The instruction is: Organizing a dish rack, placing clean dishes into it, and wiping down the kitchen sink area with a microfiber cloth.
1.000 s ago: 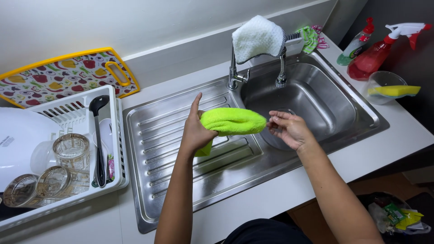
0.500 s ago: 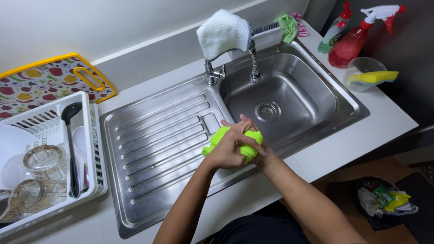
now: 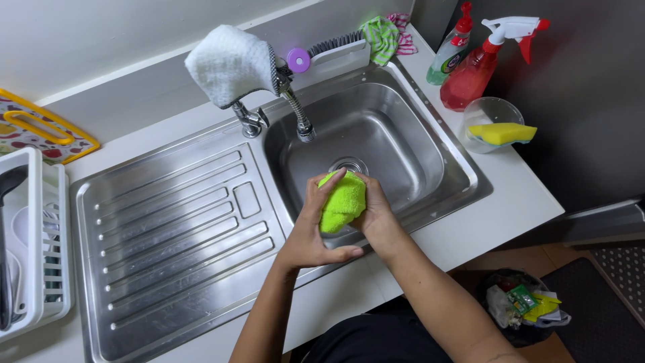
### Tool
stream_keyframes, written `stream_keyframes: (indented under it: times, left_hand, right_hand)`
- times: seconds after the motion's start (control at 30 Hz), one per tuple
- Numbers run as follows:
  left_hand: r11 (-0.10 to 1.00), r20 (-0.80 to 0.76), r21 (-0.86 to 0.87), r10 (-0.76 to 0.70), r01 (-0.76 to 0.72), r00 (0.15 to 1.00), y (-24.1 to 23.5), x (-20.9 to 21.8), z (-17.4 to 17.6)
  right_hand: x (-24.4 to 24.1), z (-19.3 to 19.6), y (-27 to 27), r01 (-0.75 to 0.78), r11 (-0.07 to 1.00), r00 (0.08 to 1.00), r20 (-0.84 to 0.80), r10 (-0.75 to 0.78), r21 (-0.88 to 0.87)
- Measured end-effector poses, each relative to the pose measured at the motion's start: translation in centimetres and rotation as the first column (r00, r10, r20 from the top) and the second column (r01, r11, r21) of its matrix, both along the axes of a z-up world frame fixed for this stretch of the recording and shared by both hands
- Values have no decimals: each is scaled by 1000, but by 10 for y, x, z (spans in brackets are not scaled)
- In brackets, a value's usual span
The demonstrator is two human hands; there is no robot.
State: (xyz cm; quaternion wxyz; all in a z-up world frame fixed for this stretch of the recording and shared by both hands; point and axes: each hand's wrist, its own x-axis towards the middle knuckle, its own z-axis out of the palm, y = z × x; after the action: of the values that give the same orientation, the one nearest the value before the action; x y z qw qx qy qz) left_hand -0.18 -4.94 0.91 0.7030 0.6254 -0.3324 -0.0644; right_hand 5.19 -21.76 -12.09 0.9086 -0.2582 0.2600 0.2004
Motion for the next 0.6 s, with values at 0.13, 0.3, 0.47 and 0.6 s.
stream_keyframes:
  times: [0.13,0.3,0.47,0.6]
  left_hand:
    - [845,161,84,512,-529,844,-66,22,-49]
    - [680,111,-74,732,-729,672,-103,49,-60]
    - [543,-480,-372,582,-753,656,-142,75,-78]
    - [356,-810,-581,-166,-732,563,-141,93,-87]
  right_hand:
    - [5,16,-12,63,997,996,53,-66,51]
    - [15,51,-39,-65,973,997,48,56,221]
    - [35,50,-46,226,974,947,238,-216,-15]
    - [26,61,-53,516,820,595,792,-136,-247]
